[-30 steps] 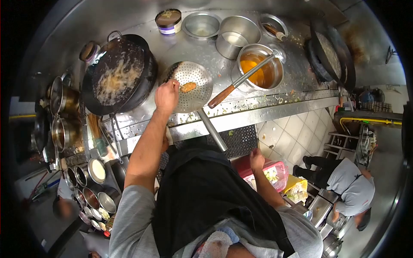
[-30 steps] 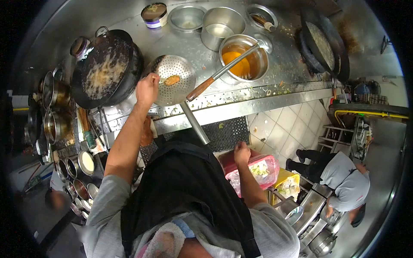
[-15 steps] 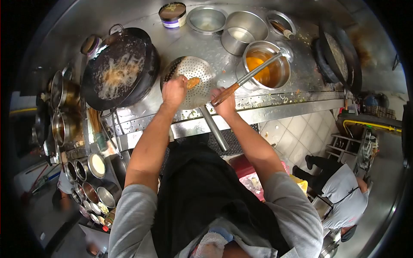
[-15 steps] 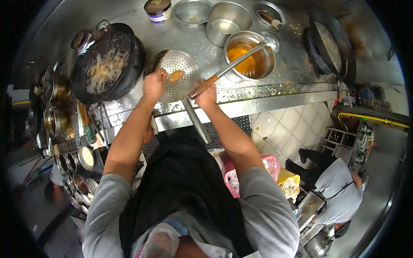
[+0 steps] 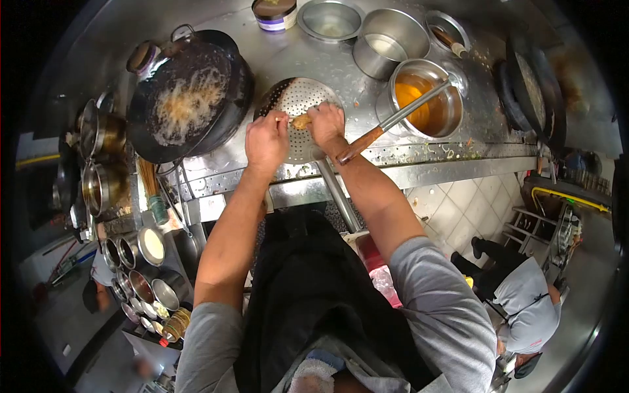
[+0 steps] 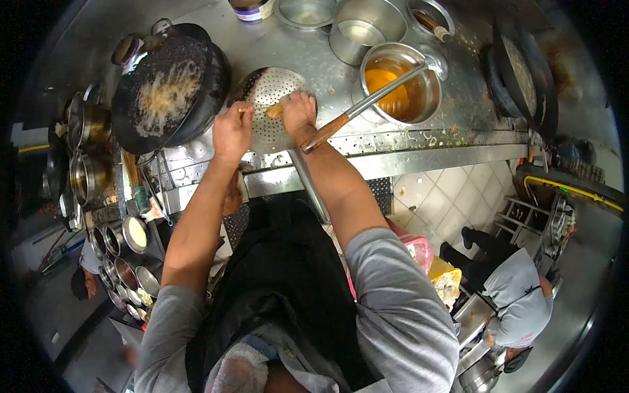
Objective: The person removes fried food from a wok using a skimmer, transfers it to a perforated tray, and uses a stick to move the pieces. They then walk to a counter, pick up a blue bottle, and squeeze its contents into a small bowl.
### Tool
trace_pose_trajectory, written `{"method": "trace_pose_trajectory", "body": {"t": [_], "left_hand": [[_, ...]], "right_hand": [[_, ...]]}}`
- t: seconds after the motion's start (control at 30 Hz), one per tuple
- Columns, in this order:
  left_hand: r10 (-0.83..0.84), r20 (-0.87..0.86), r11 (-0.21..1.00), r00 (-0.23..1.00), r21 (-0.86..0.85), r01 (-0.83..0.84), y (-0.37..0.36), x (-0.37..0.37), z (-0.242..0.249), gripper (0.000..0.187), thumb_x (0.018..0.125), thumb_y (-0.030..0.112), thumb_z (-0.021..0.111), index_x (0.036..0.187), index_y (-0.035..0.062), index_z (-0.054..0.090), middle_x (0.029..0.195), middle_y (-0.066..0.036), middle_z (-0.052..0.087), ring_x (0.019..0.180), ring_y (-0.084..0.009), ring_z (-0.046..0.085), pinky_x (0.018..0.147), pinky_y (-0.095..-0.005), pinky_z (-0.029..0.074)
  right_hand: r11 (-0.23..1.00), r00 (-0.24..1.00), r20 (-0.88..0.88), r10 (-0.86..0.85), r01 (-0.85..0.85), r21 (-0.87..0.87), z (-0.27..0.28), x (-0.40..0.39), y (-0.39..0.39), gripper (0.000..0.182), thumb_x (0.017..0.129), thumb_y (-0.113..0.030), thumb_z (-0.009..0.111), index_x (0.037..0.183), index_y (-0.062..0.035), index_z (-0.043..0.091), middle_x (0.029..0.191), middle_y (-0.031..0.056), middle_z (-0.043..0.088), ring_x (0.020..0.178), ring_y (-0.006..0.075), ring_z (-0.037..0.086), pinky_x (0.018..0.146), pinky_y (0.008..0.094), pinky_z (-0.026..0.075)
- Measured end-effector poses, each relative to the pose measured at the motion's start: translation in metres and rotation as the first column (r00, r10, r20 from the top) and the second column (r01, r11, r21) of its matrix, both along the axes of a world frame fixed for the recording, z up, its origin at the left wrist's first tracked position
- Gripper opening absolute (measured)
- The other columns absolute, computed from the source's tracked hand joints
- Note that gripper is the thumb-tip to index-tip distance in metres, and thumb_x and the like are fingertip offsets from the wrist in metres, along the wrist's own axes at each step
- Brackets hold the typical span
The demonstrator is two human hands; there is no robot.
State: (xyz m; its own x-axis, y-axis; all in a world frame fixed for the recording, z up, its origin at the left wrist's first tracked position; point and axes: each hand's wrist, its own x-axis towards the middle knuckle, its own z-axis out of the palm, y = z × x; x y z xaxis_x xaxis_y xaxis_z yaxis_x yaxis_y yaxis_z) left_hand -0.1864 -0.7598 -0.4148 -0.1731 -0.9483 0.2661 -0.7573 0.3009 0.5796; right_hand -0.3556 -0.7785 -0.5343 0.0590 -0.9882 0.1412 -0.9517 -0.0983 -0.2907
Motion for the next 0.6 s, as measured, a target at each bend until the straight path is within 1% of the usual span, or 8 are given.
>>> {"method": "trace_pose_trajectory", "body": {"t": [0.03, 0.17, 0.23, 0.33, 0.47, 0.53, 0.57, 0.6], "left_hand": [[-0.006, -0.022, 1.0, 1.0, -0.008, 0.006, -0.002, -0.001, 0.002, 0.006, 0.088, 0.016, 0.066, 0.088, 0.0097, 0.065, 0.074, -0.012, 0.067, 0.075, -0.0337, 0.065, 0.073, -0.0456, 0.047], [-0.049, -0.048, 0.998, 0.998, -0.036, 0.048, -0.013, -0.007, -0.019, 0.006, 0.088, 0.015, 0.065, 0.088, 0.0093, 0.064, 0.074, -0.013, 0.067, 0.074, -0.0343, 0.065, 0.074, -0.0459, 0.047], [-0.079, -0.001, 0.996, 0.997, -0.048, 0.079, -0.015, -0.009, -0.03, 0.006, 0.088, 0.015, 0.065, 0.088, 0.0087, 0.065, 0.075, -0.014, 0.067, 0.074, -0.0346, 0.065, 0.073, -0.046, 0.047], [-0.097, -0.042, 0.995, 0.994, -0.012, 0.097, -0.016, -0.011, -0.051, 0.007, 0.088, 0.015, 0.065, 0.088, 0.0084, 0.065, 0.077, -0.014, 0.068, 0.075, -0.0345, 0.065, 0.073, -0.0455, 0.047], [-0.098, -0.004, 0.995, 0.995, 0.019, 0.099, -0.021, -0.015, -0.024, 0.006, 0.087, 0.015, 0.065, 0.088, 0.0085, 0.065, 0.078, -0.013, 0.068, 0.074, -0.034, 0.066, 0.072, -0.0452, 0.047], [-0.108, 0.013, 0.993, 0.994, -0.054, 0.108, -0.022, -0.015, -0.005, 0.005, 0.086, 0.009, 0.066, 0.087, 0.0045, 0.065, 0.078, -0.017, 0.068, 0.072, -0.037, 0.066, 0.066, -0.0443, 0.052], [-0.108, 0.017, 0.993, 0.994, -0.053, 0.109, -0.022, -0.015, -0.01, 0.005, 0.086, 0.009, 0.066, 0.087, 0.0045, 0.065, 0.078, -0.017, 0.068, 0.072, -0.037, 0.066, 0.066, -0.0443, 0.052], [-0.117, -0.012, 0.993, 0.993, -0.018, 0.117, -0.023, -0.016, -0.017, 0.006, 0.087, 0.013, 0.066, 0.088, 0.0071, 0.065, 0.077, -0.014, 0.068, 0.073, -0.0349, 0.066, 0.07, -0.0442, 0.049]], "right_hand": [[1.0, 1.0, 0.012, -0.003, 0.002, 0.018, 0.001, 0.0, 0.0, 0.026, 0.071, -0.026, 0.079, 0.093, -0.0174, 0.07, 0.103, 0.0078, 0.062, 0.106, 0.0283, 0.055, 0.091, 0.0431, 0.042], [0.999, 1.0, 0.022, -0.009, 0.008, 0.051, 0.002, 0.0, -0.001, 0.027, 0.072, -0.027, 0.079, 0.096, -0.0187, 0.071, 0.104, 0.0073, 0.062, 0.107, 0.028, 0.054, 0.092, 0.0428, 0.041], [0.998, 0.999, 0.034, -0.016, 0.014, 0.056, 0.0, 0.0, -0.001, 0.027, 0.072, -0.027, 0.078, 0.096, -0.0186, 0.071, 0.104, 0.0072, 0.062, 0.108, 0.0276, 0.053, 0.092, 0.0427, 0.04], [0.997, 0.998, 0.05, -0.027, 0.024, 0.074, 0.0, 0.0, 0.0, 0.027, 0.073, -0.027, 0.077, 0.098, -0.0191, 0.071, 0.105, 0.007, 0.061, 0.109, 0.0274, 0.053, 0.093, 0.0428, 0.04], [0.993, 0.997, 0.066, -0.039, 0.032, 0.11, 0.001, -0.001, -0.003, 0.029, 0.073, -0.027, 0.077, 0.1, -0.0202, 0.071, 0.106, 0.0071, 0.061, 0.11, 0.0277, 0.053, 0.093, 0.0429, 0.04], [0.994, 0.997, 0.066, -0.047, 0.04, 0.1, 0.003, -0.001, -0.005, 0.029, 0.073, -0.027, 0.077, 0.1, -0.0199, 0.071, 0.106, 0.0072, 0.061, 0.11, 0.0278, 0.053, 0.092, 0.0429, 0.04], [0.994, 0.997, 0.062, -0.049, 0.043, 0.096, 0.002, 0.0, -0.003, 0.029, 0.073, -0.027, 0.077, 0.099, -0.0196, 0.071, 0.105, 0.0072, 0.061, 0.11, 0.0278, 0.053, 0.092, 0.0429, 0.04], [0.995, 0.997, 0.065, -0.047, 0.04, 0.093, 0.001, 0.0, -0.002, 0.029, 0.073, -0.027, 0.077, 0.099, -0.0196, 0.071, 0.105, 0.0072, 0.061, 0.11, 0.0278, 0.053, 0.092, 0.0429, 0.04]]}}
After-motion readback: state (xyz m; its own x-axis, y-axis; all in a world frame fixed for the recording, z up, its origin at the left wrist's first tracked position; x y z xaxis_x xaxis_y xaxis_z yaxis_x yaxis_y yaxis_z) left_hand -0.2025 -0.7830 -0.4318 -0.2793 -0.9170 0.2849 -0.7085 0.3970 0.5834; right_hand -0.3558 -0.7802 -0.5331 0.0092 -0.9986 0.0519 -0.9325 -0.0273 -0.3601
